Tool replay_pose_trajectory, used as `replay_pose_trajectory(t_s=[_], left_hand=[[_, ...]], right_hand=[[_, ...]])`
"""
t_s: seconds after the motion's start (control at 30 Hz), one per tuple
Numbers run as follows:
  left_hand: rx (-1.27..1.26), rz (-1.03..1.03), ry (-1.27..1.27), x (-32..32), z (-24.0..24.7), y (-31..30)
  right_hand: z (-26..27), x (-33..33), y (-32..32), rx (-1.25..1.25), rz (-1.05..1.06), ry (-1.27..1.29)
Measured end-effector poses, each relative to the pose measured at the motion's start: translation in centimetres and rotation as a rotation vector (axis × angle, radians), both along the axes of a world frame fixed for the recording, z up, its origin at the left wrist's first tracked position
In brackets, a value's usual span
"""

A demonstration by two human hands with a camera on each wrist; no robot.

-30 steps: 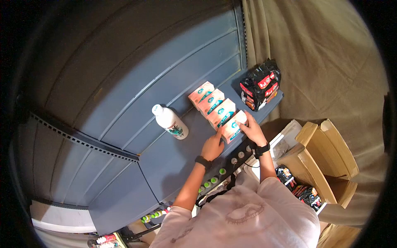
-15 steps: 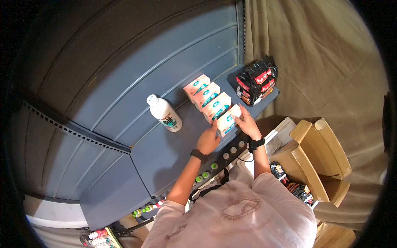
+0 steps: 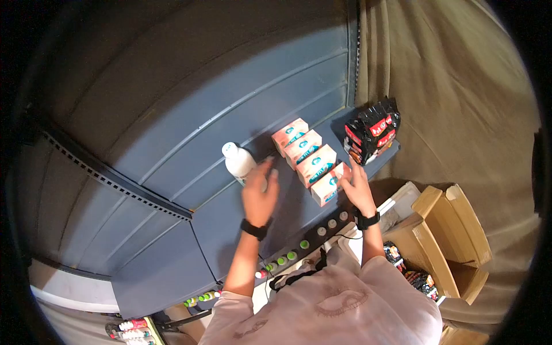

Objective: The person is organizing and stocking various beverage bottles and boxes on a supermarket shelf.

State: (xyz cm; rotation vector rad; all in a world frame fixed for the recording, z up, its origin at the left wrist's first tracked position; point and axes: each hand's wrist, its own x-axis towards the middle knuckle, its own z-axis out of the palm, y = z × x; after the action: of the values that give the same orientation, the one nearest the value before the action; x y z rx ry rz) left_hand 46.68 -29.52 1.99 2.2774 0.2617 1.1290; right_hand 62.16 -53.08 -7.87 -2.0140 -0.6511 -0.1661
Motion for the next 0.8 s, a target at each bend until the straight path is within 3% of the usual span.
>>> replay_pose_trajectory(t_s=[0.07, 0.17, 0.3, 0.37, 0.5, 0.57, 0.77, 0.8], left_hand=[[0.101, 0.173, -0.216, -0.7, 2.2, 3.3], [0.075, 0.326, -0.168, -0.6, 4.0, 6.4], [0.166, 0.287, -0.015, 2.0, -1.1, 11.4], [-0.126, 0.248, 0.066, 3.0, -2.0, 10.5], [-0.033, 0.274, -0.014, 3.7, -3.7, 11.5], [-0.075, 0.248, 0.004, 2.8, -3.7, 11.4], [-0.536, 0.124, -0.130, -1.2, -4.7, 8.1], [-0.446, 0.149, -0.133, -2.5, -3.7, 7.1]], right_hand=[[3.2, -1.2, 0.8, -0.007, 0.010, -0.125], [6.5, -3.7, 3.5, 0.039, 0.070, -0.280], [8.9, -6.6, 6.7, 0.120, 0.324, -0.258], [8.1, -7.7, 7.8, 0.039, 0.370, -0.146], [6.8, -9.0, 9.8, -0.060, 0.447, -0.189], [6.0, -9.4, 10.9, -0.052, 0.547, -0.030], [3.0, -10.5, 15.8, -0.099, 0.618, 0.035], [1.8, -10.4, 17.0, -0.079, 0.611, 0.054]])
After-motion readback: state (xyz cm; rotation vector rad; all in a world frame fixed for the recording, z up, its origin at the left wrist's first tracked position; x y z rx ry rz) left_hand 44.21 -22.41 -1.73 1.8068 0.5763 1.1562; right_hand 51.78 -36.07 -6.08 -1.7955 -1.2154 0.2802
